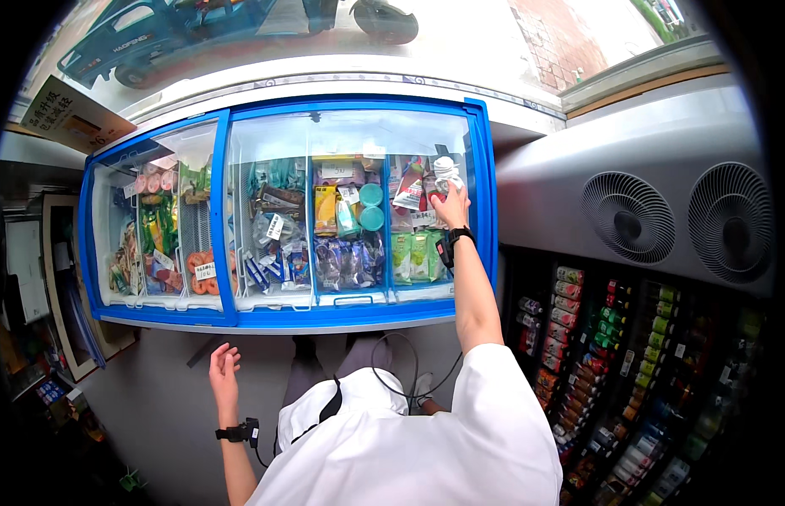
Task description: The person picks up various snack packages from a store shelf, wipes them down with a cloth, and places them back on the shelf.
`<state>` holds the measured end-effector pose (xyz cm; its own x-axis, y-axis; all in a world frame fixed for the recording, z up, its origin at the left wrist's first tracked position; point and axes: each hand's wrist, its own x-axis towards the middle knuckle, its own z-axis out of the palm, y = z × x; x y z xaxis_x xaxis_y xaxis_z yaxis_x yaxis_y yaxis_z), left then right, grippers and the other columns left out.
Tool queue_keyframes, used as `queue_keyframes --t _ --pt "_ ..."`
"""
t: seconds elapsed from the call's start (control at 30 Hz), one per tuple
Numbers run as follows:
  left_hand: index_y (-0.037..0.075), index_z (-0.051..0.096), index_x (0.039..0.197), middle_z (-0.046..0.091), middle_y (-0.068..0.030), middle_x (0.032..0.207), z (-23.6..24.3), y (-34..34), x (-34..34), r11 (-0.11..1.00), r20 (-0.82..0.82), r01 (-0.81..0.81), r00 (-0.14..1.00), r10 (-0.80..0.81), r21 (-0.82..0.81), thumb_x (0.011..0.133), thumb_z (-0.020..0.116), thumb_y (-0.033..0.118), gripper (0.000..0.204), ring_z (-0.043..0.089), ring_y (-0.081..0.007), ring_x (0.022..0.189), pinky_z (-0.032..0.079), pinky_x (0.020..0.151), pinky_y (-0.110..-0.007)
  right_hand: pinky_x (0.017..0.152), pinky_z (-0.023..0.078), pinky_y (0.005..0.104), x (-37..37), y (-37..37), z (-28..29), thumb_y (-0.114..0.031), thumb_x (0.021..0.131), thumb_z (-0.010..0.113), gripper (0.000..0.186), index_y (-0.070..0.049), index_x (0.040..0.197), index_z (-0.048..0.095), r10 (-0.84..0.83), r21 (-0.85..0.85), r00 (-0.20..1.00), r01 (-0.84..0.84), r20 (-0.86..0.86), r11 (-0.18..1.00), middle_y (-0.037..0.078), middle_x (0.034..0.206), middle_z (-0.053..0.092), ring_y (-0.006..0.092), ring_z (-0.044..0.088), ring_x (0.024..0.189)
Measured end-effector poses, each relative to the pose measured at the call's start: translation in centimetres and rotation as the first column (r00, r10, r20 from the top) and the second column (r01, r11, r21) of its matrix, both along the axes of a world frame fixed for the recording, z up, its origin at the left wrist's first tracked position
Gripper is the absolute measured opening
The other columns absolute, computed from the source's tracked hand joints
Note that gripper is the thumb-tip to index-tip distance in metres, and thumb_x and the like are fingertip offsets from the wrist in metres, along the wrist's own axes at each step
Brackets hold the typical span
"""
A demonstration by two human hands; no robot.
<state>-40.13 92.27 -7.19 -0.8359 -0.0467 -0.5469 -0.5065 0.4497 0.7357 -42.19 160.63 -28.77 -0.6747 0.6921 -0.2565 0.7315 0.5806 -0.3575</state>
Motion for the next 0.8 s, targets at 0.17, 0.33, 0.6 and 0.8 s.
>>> queue_keyframes --t 0.17,0.33,0.6,0.8 --pt "0.005 0.058 0.138 0.07 -0.0104 0.126 0.0 6.5 -0.9 1.0 0.086 -0.023 0.996 0.023 0.0 0.111 0.053 0.02 0.032 0.067 -0.0177 0.115 0.052 0.095 -0.031 0.115 0.041 0.051 0.0 2.2 -3.6 -0.027 0.085 0.079 0.067 -0.009 0.145 0.054 0.039 0.017 0.968 -0.036 -0.249 0.999 0.029 0.149 0.049 0.0454 0.046 0.14" --pt "0.004 0.058 0.138 0.07 -0.0106 0.127 1.5 9.9 -2.2 0.999 0.075 -0.021 0.997 0.025 -0.049 0.111 0.052 0.02 0.032 0.067 -0.0184 0.115 0.052 0.096 -0.031 0.09 0.051 0.0495 0.1 0.4 -2.3 -0.01 0.085 0.075 0.023 -0.004 0.105 0.063 0.028 0.091 0.95 0.0 -0.31 0.996 0.015 0.108 0.066 0.0392 0.062 0.105" --pt "0.003 0.057 0.139 0.069 -0.0115 0.127 1.6 11.7 -3.0 0.997 0.086 0.04 0.996 -0.034 -0.064 0.111 0.051 0.021 0.033 0.067 -0.0188 0.116 0.052 0.097 -0.032 0.082 0.051 0.0529 0.3 0.2 -1.4 -0.001 0.083 0.068 0.02 -0.004 0.1 0.059 -0.064 -0.034 0.934 0.056 -0.351 0.998 0.019 0.102 0.068 0.0428 0.065 0.099" --pt "0.003 0.058 0.139 0.069 -0.011 0.128 1.4 12.3 -4.0 0.998 0.103 0.05 0.994 -0.046 -0.031 0.111 0.051 0.021 0.033 0.066 -0.0186 0.118 0.051 0.1 -0.033 0.075 0.056 0.0475 1.0 -0.4 -3.1 -0.023 0.099 0.062 0.03 0.0 0.118 0.068 -0.103 -0.151 0.905 0.043 -0.412 0.988 0.018 0.085 0.073 0.037 0.073 0.079"
